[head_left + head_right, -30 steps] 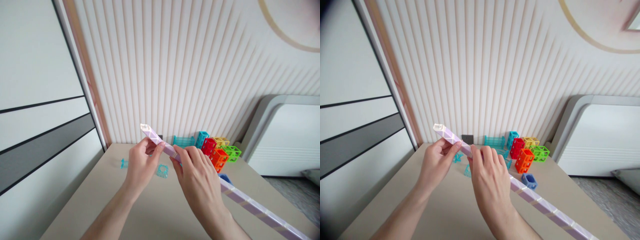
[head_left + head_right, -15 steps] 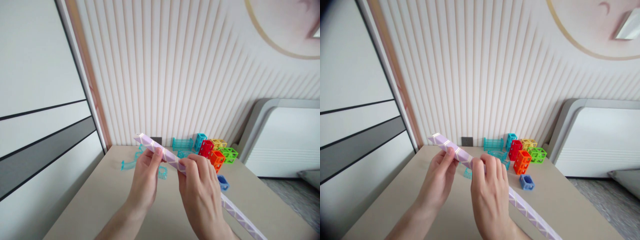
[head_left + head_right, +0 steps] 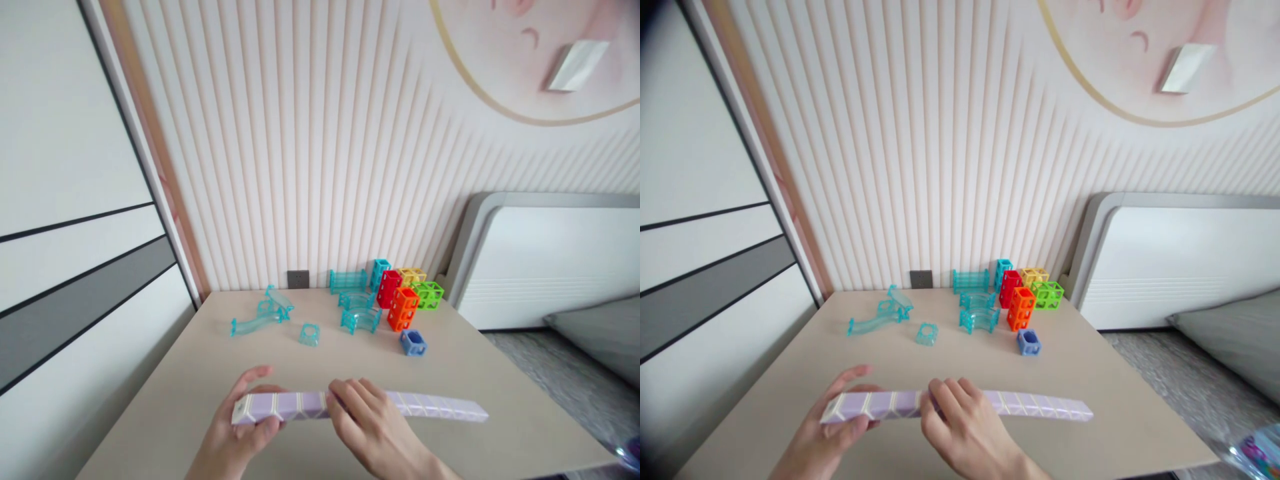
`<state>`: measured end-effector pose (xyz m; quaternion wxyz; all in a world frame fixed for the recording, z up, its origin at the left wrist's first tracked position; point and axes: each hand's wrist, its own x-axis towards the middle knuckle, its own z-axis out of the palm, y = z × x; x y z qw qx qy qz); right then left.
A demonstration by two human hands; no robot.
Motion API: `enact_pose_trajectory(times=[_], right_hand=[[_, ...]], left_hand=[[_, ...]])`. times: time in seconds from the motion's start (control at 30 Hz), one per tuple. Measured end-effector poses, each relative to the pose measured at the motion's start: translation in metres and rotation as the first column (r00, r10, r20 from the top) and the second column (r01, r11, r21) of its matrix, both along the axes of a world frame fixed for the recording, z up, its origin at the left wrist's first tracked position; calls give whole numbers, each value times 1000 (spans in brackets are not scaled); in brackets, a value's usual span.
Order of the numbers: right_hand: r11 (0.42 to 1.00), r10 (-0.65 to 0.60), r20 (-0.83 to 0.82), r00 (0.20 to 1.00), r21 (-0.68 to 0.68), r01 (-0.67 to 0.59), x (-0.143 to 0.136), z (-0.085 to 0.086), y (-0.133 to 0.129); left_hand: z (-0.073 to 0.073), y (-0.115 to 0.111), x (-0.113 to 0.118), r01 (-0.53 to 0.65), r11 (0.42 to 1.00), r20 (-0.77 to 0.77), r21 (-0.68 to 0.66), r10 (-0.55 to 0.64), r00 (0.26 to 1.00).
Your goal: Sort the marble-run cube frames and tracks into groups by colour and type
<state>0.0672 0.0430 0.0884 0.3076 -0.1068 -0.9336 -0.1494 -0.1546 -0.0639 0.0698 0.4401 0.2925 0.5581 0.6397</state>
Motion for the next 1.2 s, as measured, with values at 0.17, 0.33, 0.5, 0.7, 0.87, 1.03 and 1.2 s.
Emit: enact_pose_trajectory(times=[0.17, 0.33, 0.5, 0.7, 0.87, 1.03, 1.2], right_hand=[[994, -32, 49, 998, -105, 37, 18, -43, 4], [956, -44, 127, 991, -281, 79, 27, -66, 21], [840, -48, 154, 987, -528, 123, 35, -65, 31], [750, -28, 123, 992, -653, 102, 46, -60, 39], [768, -51, 160, 986, -625, 141, 41, -49, 44], [825, -99, 188, 977, -533, 186, -6, -37, 58], [816, -128, 282, 951, -516, 263, -64, -48, 87]], left_hand=[[-30, -3, -10, 245, 943, -357, -226, -314, 880], [-45, 16, -11, 270, 922, -641, -278, -387, 663], [-54, 44, -9, 329, 877, -806, -350, -461, 371], [-43, 67, -18, 466, 789, -831, -401, -527, 177], [-25, 98, -36, 543, 777, -865, -318, -473, 170], [-33, 144, -68, 167, 985, -985, 47, 18, 173], [-75, 163, -109, 2, 986, -981, 169, 168, -94]])
